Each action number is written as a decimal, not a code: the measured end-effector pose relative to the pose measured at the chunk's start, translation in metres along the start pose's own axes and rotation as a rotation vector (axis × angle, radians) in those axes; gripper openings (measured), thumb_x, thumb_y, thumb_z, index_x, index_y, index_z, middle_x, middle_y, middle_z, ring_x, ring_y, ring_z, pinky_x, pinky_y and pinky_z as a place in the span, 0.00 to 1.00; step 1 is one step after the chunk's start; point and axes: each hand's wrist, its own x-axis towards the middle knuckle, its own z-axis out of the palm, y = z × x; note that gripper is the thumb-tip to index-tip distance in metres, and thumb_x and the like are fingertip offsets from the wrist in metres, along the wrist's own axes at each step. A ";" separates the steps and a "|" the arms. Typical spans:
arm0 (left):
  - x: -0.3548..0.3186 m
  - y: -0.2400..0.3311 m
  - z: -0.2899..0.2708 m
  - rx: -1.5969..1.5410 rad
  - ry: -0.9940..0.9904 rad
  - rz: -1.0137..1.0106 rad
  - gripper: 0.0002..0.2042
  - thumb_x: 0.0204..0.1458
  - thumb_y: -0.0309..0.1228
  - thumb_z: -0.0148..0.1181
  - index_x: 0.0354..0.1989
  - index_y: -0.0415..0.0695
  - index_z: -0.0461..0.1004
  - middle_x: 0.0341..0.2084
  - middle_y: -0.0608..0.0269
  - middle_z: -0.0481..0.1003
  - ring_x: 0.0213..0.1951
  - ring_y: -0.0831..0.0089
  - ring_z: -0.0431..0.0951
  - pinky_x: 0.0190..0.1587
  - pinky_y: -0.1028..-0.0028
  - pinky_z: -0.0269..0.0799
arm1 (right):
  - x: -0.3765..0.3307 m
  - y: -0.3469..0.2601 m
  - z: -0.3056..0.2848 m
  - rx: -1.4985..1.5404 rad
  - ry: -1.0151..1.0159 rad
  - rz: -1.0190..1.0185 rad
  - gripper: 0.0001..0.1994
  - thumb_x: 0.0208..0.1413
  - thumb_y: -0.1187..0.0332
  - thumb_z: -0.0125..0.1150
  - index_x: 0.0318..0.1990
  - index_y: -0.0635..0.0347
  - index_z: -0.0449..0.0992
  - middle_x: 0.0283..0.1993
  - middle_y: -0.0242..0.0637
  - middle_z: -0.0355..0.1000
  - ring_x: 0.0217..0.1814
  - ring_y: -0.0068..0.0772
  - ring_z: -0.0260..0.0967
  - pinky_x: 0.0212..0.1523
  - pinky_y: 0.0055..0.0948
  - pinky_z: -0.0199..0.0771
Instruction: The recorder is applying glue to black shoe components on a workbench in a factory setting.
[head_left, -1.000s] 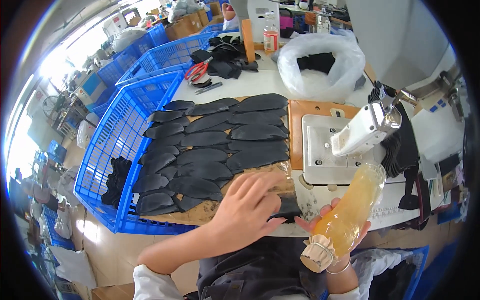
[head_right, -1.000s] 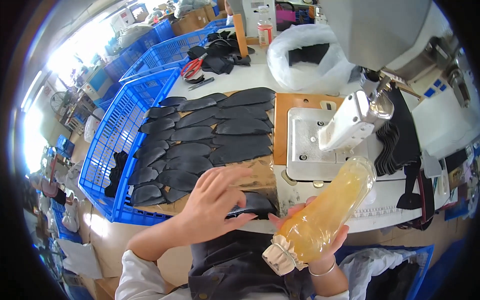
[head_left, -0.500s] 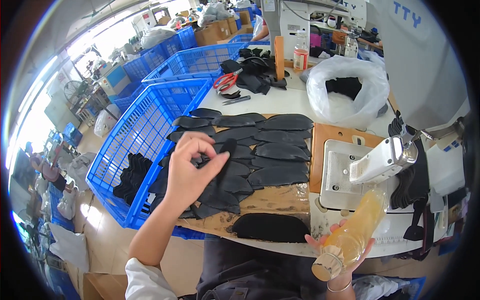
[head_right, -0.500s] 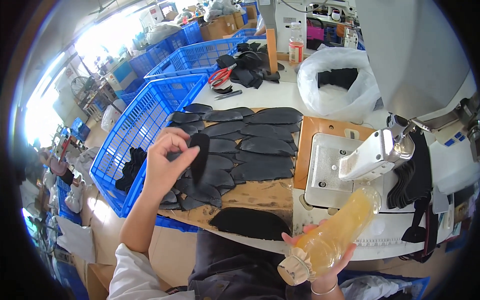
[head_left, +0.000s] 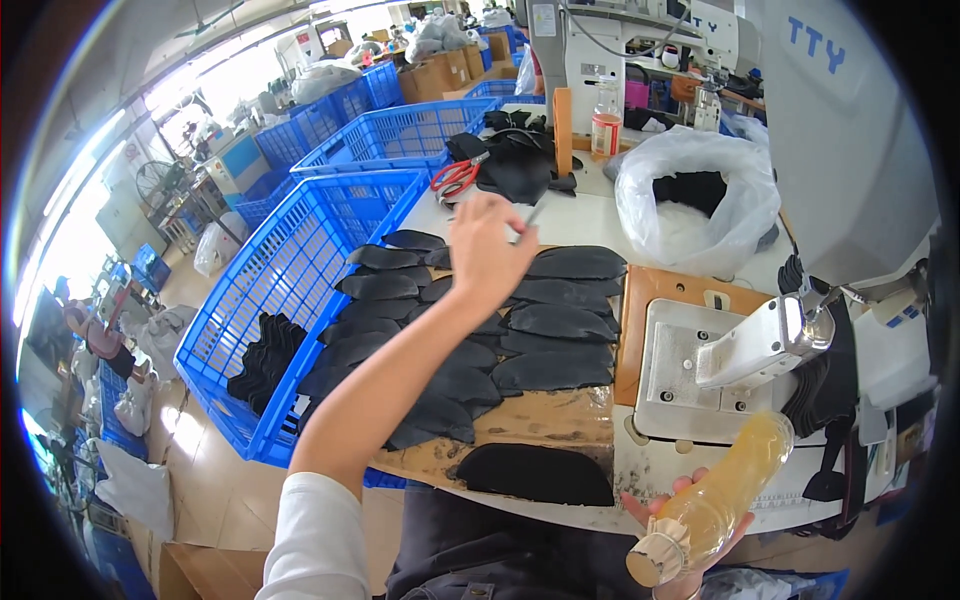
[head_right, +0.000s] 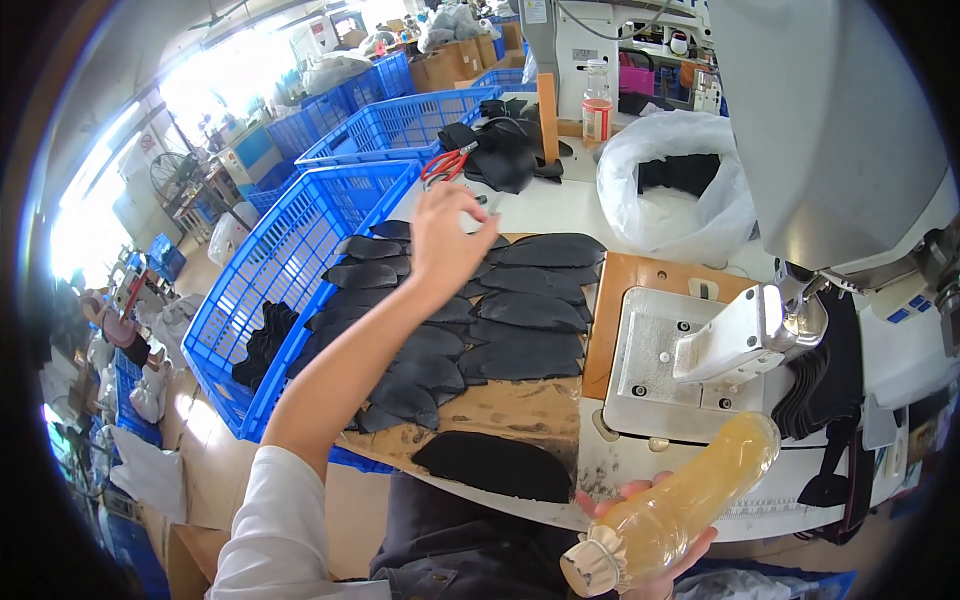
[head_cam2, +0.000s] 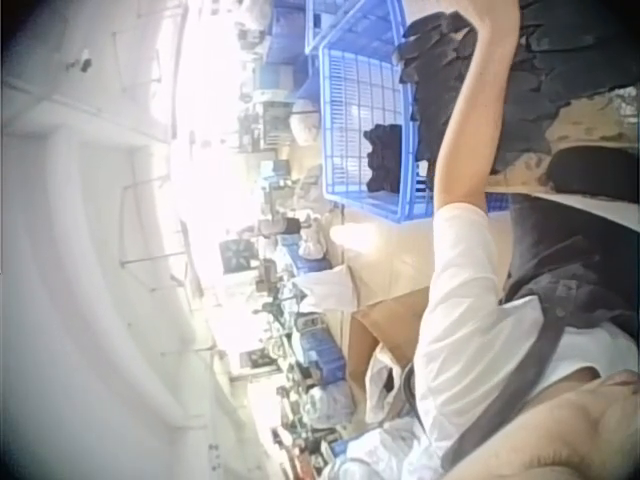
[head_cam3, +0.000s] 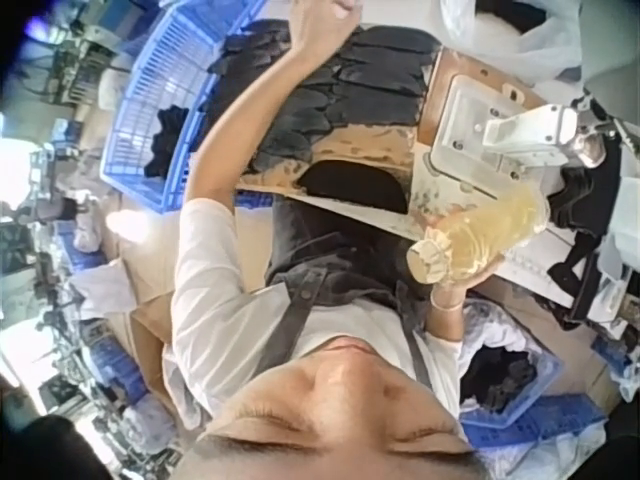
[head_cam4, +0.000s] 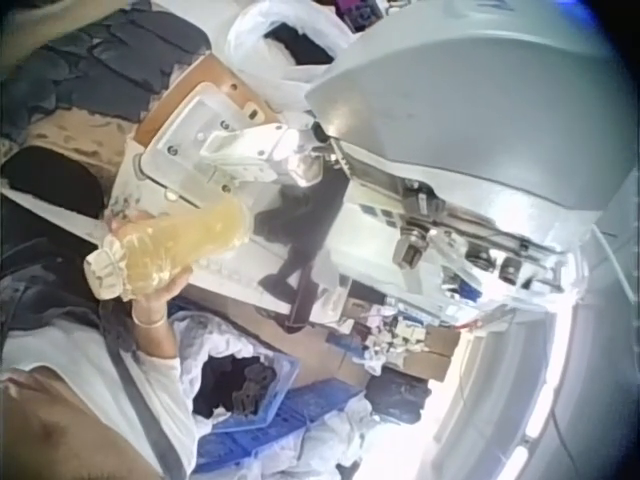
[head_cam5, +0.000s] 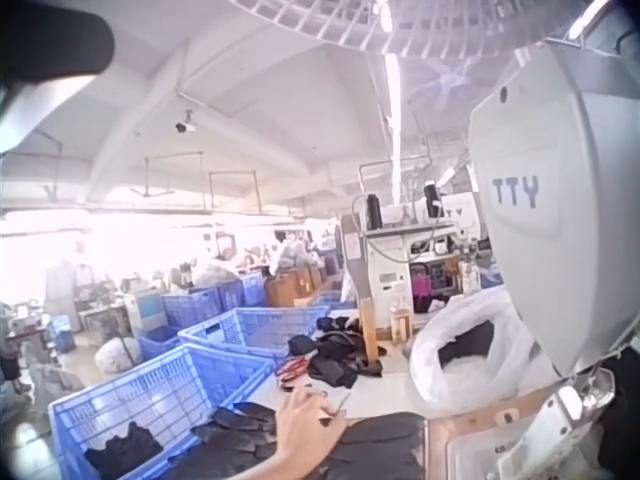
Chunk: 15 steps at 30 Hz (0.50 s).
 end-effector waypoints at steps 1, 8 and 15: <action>-0.004 0.010 0.009 -0.001 -0.050 0.001 0.08 0.37 0.30 0.65 0.17 0.43 0.70 0.32 0.59 0.71 0.39 0.60 0.69 0.45 0.64 0.63 | -0.001 -0.001 0.000 -0.035 0.029 -0.005 0.39 0.50 0.31 0.44 0.59 0.53 0.55 0.54 0.46 0.65 0.49 0.58 0.69 0.60 0.70 0.45; -0.039 0.036 0.053 -0.064 -0.436 0.087 0.09 0.39 0.33 0.64 0.19 0.45 0.70 0.36 0.63 0.69 0.45 0.62 0.66 0.47 0.64 0.60 | -0.007 -0.007 -0.005 -0.061 0.041 -0.025 0.39 0.52 0.34 0.44 0.59 0.58 0.53 0.54 0.45 0.63 0.49 0.59 0.68 0.58 0.76 0.42; -0.041 0.035 0.051 -0.140 -0.560 -0.007 0.11 0.39 0.35 0.67 0.18 0.46 0.71 0.36 0.63 0.69 0.46 0.62 0.66 0.48 0.64 0.60 | -0.014 -0.017 -0.023 -0.074 0.096 -0.016 0.38 0.53 0.35 0.42 0.60 0.58 0.54 0.56 0.46 0.63 0.48 0.59 0.69 0.59 0.76 0.41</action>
